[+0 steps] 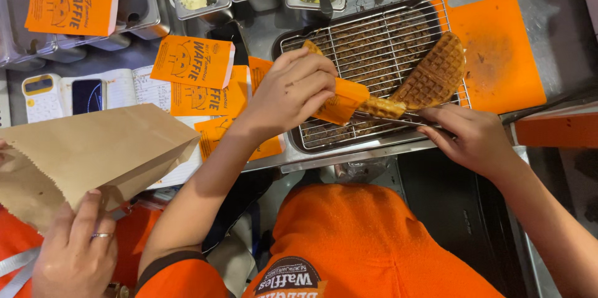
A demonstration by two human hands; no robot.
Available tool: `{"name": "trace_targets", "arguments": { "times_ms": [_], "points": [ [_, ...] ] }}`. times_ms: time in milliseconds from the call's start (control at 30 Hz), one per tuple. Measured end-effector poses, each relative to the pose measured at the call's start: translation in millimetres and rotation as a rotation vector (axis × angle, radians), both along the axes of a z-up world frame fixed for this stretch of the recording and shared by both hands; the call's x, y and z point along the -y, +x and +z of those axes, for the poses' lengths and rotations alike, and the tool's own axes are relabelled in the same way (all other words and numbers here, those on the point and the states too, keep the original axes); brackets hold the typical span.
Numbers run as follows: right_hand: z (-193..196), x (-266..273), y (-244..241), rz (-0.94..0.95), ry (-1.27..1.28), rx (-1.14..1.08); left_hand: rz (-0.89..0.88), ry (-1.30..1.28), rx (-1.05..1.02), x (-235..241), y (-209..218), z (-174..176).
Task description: The person assembles waffles by spreading toppings with a spatula, flipping waffle halves, and placing them into branded paper wrappers. The person handles waffles, wrappers, and toppings in a commercial kitchen setting.
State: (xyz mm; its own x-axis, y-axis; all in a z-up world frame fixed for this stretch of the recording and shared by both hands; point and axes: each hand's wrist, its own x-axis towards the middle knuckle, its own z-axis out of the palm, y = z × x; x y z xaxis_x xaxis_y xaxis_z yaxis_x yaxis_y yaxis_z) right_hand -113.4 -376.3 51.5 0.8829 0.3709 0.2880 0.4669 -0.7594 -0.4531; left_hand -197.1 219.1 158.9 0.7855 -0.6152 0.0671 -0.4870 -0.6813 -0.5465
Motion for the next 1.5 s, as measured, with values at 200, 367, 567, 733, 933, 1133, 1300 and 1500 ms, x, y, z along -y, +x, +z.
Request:
{"name": "trace_targets", "arguments": {
  "times_ms": [200,367,567,733,933,1133,1300,1500],
  "points": [
    [-5,-4,-4,0.002,0.166,-0.133,-0.026,0.126,-0.058,1,-1,-1],
    [5,1,-6,0.015,0.166,-0.128,0.028,-0.012,0.000,16,6,8],
    [42,6,3,0.076,0.139,-0.333,0.178,-0.087,0.007,28,4,8],
    [49,1,26,0.201,-0.004,-0.409,0.181,-0.059,0.044,26,3,8],
    [18,45,29,-0.328,0.166,-0.960,0.179,-0.123,0.077,36,4,17],
    [-50,9,34,-0.227,0.224,-1.092,0.189,-0.187,0.069,32,1,14],
    [-53,-26,74,-0.171,0.177,-1.079,0.205,-0.139,0.087,28,0,9],
    [-54,-58,85,-0.137,0.330,-1.025,0.240,-0.185,0.052,33,3,5]
  ]
}}
